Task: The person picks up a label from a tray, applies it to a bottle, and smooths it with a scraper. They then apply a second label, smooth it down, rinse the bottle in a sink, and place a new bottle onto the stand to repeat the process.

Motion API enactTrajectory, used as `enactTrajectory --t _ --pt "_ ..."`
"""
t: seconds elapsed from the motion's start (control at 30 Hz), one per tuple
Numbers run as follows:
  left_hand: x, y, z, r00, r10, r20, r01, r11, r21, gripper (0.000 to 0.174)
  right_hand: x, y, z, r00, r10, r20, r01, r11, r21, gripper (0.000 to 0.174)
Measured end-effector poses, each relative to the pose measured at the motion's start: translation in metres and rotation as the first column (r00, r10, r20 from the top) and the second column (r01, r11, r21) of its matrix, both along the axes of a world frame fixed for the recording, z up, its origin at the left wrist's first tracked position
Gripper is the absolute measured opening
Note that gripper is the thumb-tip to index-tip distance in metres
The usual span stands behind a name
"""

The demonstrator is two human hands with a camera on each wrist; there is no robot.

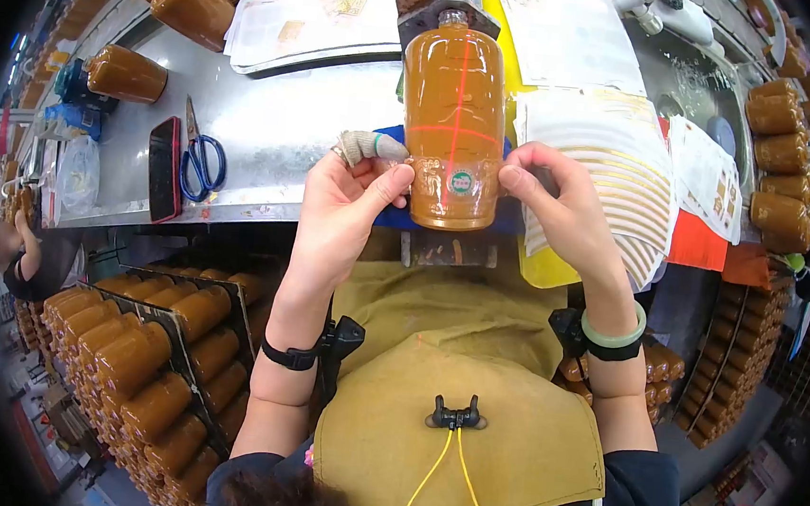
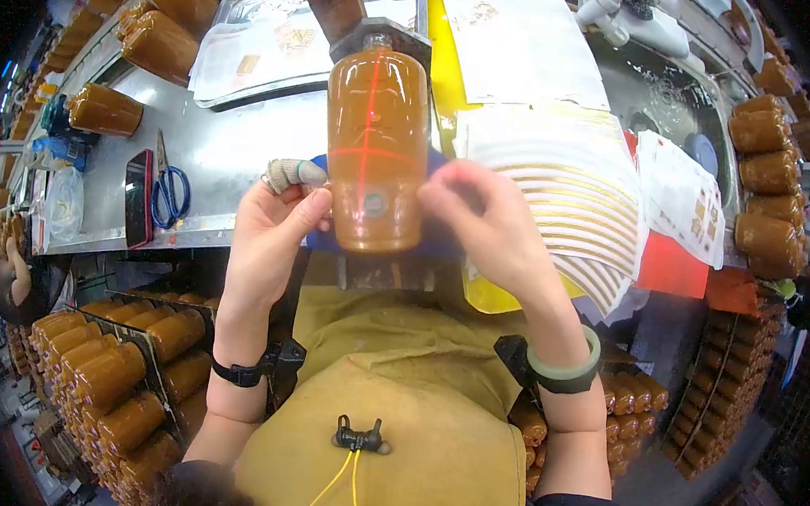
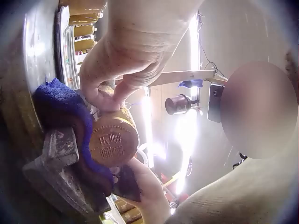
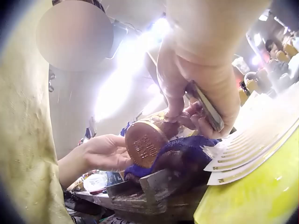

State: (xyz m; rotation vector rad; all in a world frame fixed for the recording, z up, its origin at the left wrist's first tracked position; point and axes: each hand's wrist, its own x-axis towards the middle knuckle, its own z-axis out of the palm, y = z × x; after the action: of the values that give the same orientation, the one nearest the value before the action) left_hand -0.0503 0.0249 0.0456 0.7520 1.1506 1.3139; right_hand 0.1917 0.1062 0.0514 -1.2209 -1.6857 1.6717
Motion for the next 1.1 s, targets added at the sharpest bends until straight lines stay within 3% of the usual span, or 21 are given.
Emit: enactTrajectory --t 1.1 --pt "0.0008 -0.001 -0.0024 1.0 0.0 0.008 0.0 0.999 0.032 0.019 -0.0005 0.0021 -0.0029 0.998 0.007 -0.055 -0.007 1.0 -0.011 0.019"
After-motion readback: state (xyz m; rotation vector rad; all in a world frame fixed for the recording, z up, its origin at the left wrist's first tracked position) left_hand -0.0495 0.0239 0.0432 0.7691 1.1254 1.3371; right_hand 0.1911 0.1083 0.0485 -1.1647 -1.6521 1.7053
